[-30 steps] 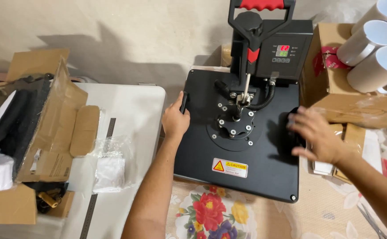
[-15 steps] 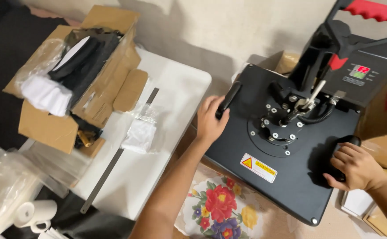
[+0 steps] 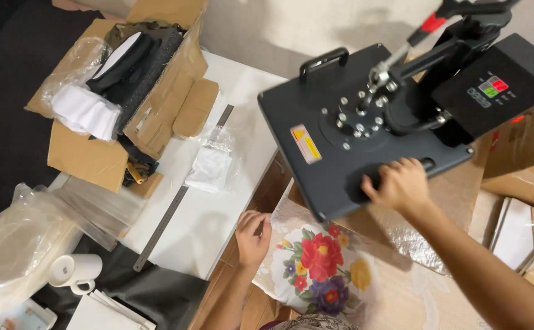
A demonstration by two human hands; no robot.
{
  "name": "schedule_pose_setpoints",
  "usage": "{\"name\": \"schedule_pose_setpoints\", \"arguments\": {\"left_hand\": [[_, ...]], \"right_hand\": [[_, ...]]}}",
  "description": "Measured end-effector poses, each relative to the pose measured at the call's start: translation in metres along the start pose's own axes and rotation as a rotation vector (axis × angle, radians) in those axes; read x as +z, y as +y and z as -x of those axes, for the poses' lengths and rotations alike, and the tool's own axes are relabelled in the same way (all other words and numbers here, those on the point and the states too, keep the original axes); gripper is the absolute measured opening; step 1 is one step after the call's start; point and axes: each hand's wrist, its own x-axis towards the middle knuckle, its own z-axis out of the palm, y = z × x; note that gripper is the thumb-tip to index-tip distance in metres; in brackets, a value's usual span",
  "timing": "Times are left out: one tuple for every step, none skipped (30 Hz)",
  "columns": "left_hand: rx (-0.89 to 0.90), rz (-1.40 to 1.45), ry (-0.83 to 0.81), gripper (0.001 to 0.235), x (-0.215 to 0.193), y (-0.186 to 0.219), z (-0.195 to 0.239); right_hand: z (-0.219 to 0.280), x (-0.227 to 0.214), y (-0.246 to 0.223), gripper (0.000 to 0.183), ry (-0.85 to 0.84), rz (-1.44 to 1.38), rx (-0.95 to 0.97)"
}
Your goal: Preparing mugs with printed designs and operating a heat press machine to transfer artwork onto substrates.
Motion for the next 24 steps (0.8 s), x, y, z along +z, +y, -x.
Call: {"name": "schedule_pose_setpoints", "arguments": {"left_hand": [[-0.003, -0.003, -0.002, 0.011, -0.004, 0.003, 0.003], [-0.003, -0.001, -0.003, 0.011, -0.005, 0.004, 0.003], [0.019, -0.021, -0.02, 0.01, -0.007, 0.005, 0.004], [0.041, -0.04, -0.036, 0.01, -0.008, 0.006, 0.005], [0.04, -0.04, -0.041, 0.01, -0.013, 0.012, 0.003], [0.043, -0.084, -0.093, 0.01, -0.018, 0.017, 0.0], [0.049, -0.122, -0.142, 0.012, -0.021, 0.022, -0.003], [0.053, -0.116, -0.145, 0.012, -0.025, 0.022, -0.001], [0.031, -0.12, -0.144, 0.012, -0.03, 0.022, 0.0], [0.01, -0.125, -0.143, 0.013, -0.034, 0.021, 0.002], [0.012, -0.121, -0.146, 0.013, -0.038, 0.019, 0.006], [-0.012, -0.129, -0.136, 0.013, -0.043, 0.017, 0.01], [-0.034, -0.14, -0.125, 0.014, -0.048, 0.015, 0.013], [-0.031, -0.141, -0.129, 0.014, -0.055, 0.013, 0.015], [-0.046, -0.142, -0.131, 0.013, -0.061, 0.011, 0.017], [-0.062, -0.144, -0.132, 0.013, -0.067, 0.008, 0.019], [-0.058, -0.143, -0.137, 0.013, -0.071, 0.001, 0.026], [-0.096, -0.162, -0.131, 0.012, -0.075, -0.007, 0.032], [-0.133, -0.177, -0.128, 0.012, -0.078, -0.016, 0.038], [-0.127, -0.173, -0.135, 0.012, -0.08, -0.016, 0.035], [-0.159, -0.181, -0.126, 0.012, -0.082, -0.016, 0.032], [-0.19, -0.189, -0.116, 0.011, -0.083, -0.015, 0.03], [-0.183, -0.185, -0.129, 0.011, -0.083, -0.015, 0.026], [-0.164, -0.181, -0.132, 0.011, -0.083, -0.015, 0.021]], "right_hand": [[-0.015, 0.008, -0.014, 0.049, 0.028, 0.007, 0.032], [-0.029, 0.018, -0.024, 0.049, 0.027, 0.009, 0.034], [-0.043, 0.03, -0.036, 0.048, -0.017, 0.051, 0.11], [-0.057, 0.042, -0.046, 0.048, -0.061, 0.092, 0.187], [-0.075, 0.044, -0.058, 0.048, -0.064, 0.091, 0.191], [-0.093, 0.046, -0.069, 0.052, -0.164, 0.1, 0.258], [-0.112, 0.048, -0.077, 0.057, -0.262, 0.113, 0.327], [-0.127, 0.054, -0.082, 0.057, -0.261, 0.118, 0.333], [-0.143, 0.061, -0.086, 0.059, -0.366, 0.112, 0.376], [-0.159, 0.067, -0.09, 0.06, -0.471, 0.106, 0.419], [-0.17, 0.074, -0.091, 0.06, -0.471, 0.107, 0.424], [-0.18, 0.081, -0.093, 0.058, -0.492, 0.104, 0.433], [-0.192, 0.088, -0.095, 0.056, -0.511, 0.096, 0.441], [-0.2, 0.094, -0.096, 0.056, -0.51, 0.094, 0.446], [-0.208, 0.1, -0.096, 0.055, -0.522, 0.094, 0.461], [-0.216, 0.106, -0.096, 0.054, -0.533, 0.094, 0.476], [-0.223, 0.109, -0.097, 0.054, -0.532, 0.093, 0.482], [-0.23, 0.112, -0.097, 0.052, -0.541, 0.101, 0.482], [-0.236, 0.115, -0.097, 0.051, -0.551, 0.11, 0.486], [-0.243, 0.118, -0.096, 0.051, -0.55, 0.111, 0.496], [-0.248, 0.119, -0.096, 0.05, -0.574, 0.085, 0.508], [-0.253, 0.121, -0.096, 0.048, -0.598, 0.06, 0.52], [-0.257, 0.124, -0.097, 0.048, -0.597, 0.058, 0.535], [-0.261, 0.126, -0.098, 0.048, -0.599, 0.073, 0.536]]}}
